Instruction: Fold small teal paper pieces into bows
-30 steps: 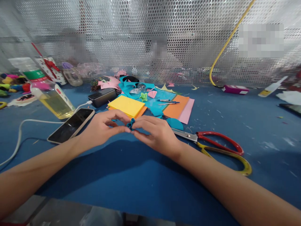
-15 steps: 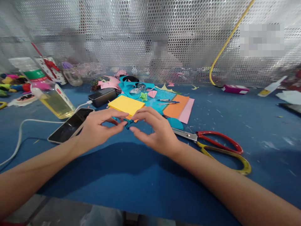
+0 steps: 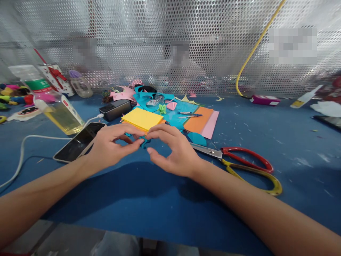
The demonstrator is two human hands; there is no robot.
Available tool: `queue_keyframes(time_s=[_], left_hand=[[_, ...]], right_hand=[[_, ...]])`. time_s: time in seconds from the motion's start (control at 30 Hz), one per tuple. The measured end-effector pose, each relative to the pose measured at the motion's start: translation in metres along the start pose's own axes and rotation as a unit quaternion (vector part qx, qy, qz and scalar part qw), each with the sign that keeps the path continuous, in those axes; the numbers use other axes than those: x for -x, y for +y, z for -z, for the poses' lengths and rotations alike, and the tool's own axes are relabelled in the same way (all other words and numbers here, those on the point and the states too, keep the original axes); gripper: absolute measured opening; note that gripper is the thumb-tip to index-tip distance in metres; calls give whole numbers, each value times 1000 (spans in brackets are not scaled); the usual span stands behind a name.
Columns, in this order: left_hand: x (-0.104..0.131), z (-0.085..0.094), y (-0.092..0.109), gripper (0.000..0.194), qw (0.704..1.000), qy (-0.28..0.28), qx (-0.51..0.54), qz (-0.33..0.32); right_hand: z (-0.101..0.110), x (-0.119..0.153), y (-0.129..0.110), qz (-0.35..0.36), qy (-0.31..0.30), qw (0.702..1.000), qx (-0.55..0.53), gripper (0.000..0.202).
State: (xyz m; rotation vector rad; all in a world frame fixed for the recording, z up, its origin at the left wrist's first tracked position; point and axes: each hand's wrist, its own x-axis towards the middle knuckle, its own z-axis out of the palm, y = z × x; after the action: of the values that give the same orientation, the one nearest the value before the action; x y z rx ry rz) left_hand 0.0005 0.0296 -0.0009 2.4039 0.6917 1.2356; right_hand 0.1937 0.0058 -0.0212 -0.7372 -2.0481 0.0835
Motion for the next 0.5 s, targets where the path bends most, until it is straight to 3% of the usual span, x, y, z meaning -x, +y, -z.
queue_keyframes(time_s=[0.3, 0.5], left_hand=[[-3, 3, 7, 16, 992, -38, 35, 116], [-3, 2, 5, 13, 991, -59, 59, 105]], right_hand=[[1, 0, 5, 20, 2, 1000, -2, 21], [0, -1, 4, 24, 11, 1000, 4, 13]])
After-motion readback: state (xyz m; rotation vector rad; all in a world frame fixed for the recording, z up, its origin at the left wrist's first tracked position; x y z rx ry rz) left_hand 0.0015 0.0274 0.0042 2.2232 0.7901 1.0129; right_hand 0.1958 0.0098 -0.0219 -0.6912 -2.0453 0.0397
